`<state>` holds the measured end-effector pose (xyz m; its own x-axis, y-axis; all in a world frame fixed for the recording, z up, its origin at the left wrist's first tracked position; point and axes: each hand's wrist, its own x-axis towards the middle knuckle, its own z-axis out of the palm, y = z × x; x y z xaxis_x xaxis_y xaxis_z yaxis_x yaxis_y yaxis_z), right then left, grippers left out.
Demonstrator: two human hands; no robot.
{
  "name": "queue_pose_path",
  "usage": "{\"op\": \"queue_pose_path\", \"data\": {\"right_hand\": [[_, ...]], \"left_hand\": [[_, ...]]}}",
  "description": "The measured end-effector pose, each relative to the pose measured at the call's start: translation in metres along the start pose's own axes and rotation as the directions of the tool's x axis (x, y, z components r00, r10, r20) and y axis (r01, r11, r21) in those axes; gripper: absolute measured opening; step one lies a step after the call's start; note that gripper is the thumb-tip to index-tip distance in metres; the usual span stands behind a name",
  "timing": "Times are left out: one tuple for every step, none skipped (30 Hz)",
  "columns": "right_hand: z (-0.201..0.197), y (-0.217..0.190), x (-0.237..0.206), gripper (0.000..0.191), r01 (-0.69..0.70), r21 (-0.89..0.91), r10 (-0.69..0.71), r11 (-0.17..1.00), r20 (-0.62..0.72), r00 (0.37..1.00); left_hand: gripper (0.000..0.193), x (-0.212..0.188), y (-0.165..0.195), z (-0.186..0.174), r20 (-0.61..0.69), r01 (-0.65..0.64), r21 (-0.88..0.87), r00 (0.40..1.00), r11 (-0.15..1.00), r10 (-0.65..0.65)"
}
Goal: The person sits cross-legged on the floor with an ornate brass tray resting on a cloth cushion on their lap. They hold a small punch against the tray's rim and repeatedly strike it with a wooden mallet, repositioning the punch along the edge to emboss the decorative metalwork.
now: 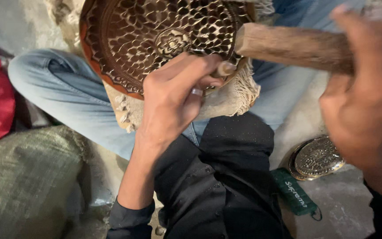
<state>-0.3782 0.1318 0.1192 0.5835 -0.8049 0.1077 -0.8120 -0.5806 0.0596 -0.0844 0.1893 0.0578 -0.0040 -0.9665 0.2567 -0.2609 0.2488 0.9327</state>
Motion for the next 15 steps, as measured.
{"op": "queue_pose_path", "data": {"right_hand": [[0.000, 0.002, -0.003, 0.037, 0.002, 0.002, -0.002, 1.000, -0.013, 1.000], [0.003, 0.007, -0.002, 0.029, -0.052, 0.208, 0.057, 0.977, -0.017, 0.998], [0.004, 0.010, -0.004, 0.025, -0.113, 0.373, 0.110, 0.921, 0.030, 0.993], [0.006, 0.015, -0.004, 0.024, -0.179, 0.522, 0.163, 0.834, 0.078, 0.984], [0.005, 0.021, -0.004, 0.025, -0.261, 0.614, 0.206, 0.745, 0.160, 0.965], [0.006, 0.025, -0.005, 0.025, -0.302, 0.643, 0.224, 0.704, 0.203, 0.953], [0.006, 0.030, -0.005, 0.025, -0.344, 0.668, 0.240, 0.660, 0.245, 0.939], [0.007, 0.032, -0.007, 0.023, -0.355, 0.651, 0.246, 0.671, 0.257, 0.935], [0.009, 0.034, -0.006, 0.022, -0.334, 0.645, 0.232, 0.687, 0.240, 0.943], [0.011, 0.036, -0.006, 0.020, -0.312, 0.639, 0.219, 0.703, 0.223, 0.950], [0.012, 0.038, -0.005, 0.020, -0.263, 0.641, 0.190, 0.721, 0.182, 0.965], [0.012, 0.040, -0.005, 0.019, -0.152, 0.548, 0.100, 0.823, 0.124, 0.987], [0.012, 0.041, -0.004, 0.018, -0.037, 0.437, 0.010, 0.899, 0.064, 0.998], [0.010, 0.044, -0.003, 0.017, 0.147, 0.194, -0.155, 0.970, 0.029, 0.987], [0.010, 0.044, -0.002, 0.017, 0.224, 0.075, -0.227, 0.972, 0.035, 0.973]], "left_hand": [[0.051, -0.001, 0.001, 0.000, -0.011, 0.021, -0.068, 1.000, 0.997, -0.022], [0.053, -0.001, 0.001, 0.001, -0.030, 0.042, -0.129, 0.998, 0.991, -0.046], [0.050, -0.001, -0.001, 0.002, -0.024, 0.028, -0.096, 0.999, 0.995, -0.030], [0.048, -0.001, -0.002, 0.002, -0.008, 0.019, -0.068, 1.000, 0.998, -0.020], [0.048, -0.001, -0.002, 0.002, 0.001, 0.015, -0.053, 1.000, 0.998, -0.015], [0.047, -0.001, -0.003, 0.002, 0.010, 0.010, -0.039, 1.000, 0.999, -0.010], [0.049, -0.002, -0.003, 0.002, 0.009, 0.018, -0.035, 1.000, 0.999, -0.018], [0.050, -0.003, -0.003, 0.002, 0.011, 0.024, -0.039, 1.000, 0.999, -0.023], [0.052, -0.005, -0.003, 0.002, 0.012, 0.029, -0.043, 1.000, 0.999, -0.029], [0.053, -0.005, -0.003, 0.004, 0.012, 0.028, -0.054, 1.000, 0.998, -0.027], [0.054, -0.007, -0.003, 0.004, 0.002, 0.027, -0.049, 1.000, 0.998, -0.027], [0.055, -0.008, -0.002, 0.006, -0.008, 0.026, -0.045, 1.000, 0.999, -0.026], [0.056, -0.010, -0.001, 0.007, -0.028, 0.023, -0.025, 0.999, 0.999, -0.023], [0.056, -0.011, 0.000, 0.009, -0.044, 0.026, 0.005, 0.999, 1.000, -0.026], [0.057, -0.012, 0.001, 0.011, -0.060, 0.031, 0.036, 0.998, 0.999, -0.028]]}}
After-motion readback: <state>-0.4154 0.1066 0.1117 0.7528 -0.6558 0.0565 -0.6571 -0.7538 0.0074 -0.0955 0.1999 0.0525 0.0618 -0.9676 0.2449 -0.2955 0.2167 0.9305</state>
